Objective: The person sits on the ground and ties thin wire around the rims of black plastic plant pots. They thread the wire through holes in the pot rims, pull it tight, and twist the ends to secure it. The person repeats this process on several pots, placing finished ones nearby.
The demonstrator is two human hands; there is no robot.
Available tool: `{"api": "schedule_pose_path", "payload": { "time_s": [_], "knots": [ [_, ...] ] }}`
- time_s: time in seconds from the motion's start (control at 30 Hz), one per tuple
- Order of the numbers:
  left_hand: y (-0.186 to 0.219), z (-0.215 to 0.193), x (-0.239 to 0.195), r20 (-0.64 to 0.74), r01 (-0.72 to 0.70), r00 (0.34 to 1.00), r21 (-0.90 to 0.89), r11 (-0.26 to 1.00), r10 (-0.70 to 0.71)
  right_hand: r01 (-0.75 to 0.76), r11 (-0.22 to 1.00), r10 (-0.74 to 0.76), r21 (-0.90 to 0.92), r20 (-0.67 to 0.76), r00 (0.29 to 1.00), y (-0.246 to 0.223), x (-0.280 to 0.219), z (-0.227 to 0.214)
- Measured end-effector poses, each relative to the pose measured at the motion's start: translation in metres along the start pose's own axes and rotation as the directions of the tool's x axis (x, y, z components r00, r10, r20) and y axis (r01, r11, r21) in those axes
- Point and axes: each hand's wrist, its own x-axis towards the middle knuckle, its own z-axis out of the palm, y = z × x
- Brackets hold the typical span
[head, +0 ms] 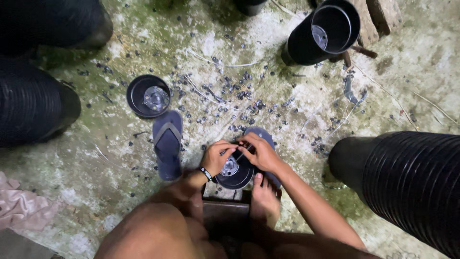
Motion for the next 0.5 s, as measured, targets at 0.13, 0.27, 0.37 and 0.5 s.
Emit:
{"api": "schedule_pose_path", "payload": {
  "time_s": [0.13,0.27,0.37,0.5],
  "knots": [
    [-0.0060,0.0064,-0.0045,0.019,0.026,0.999,0.016,1.000,-0.026,0.027,0.997,-0.019,-0.072,0.115,0.993,0.0066,-0.0012,-0.0006],
    [-0.0021,0.0068,-0.0050,0.040,0.073,0.997,-0.014,0.997,-0.072,-0.024,0.996,0.030,-0.087,0.068,0.997,0.0070,-0.0019,0.0024],
    [0.0004,0.0089,-0.0018,0.002,0.070,0.998,-0.058,0.996,-0.070,0.003,0.995,-0.002,-0.100,0.012,1.000,0.0047,-0.0015,0.0024],
    [0.0032,0.0093,0.0014,-0.030,0.063,0.998,-0.021,0.998,-0.063,-0.129,0.985,0.138,-0.117,0.075,0.988,0.0004,0.0035,-0.0013]
  ]
}}
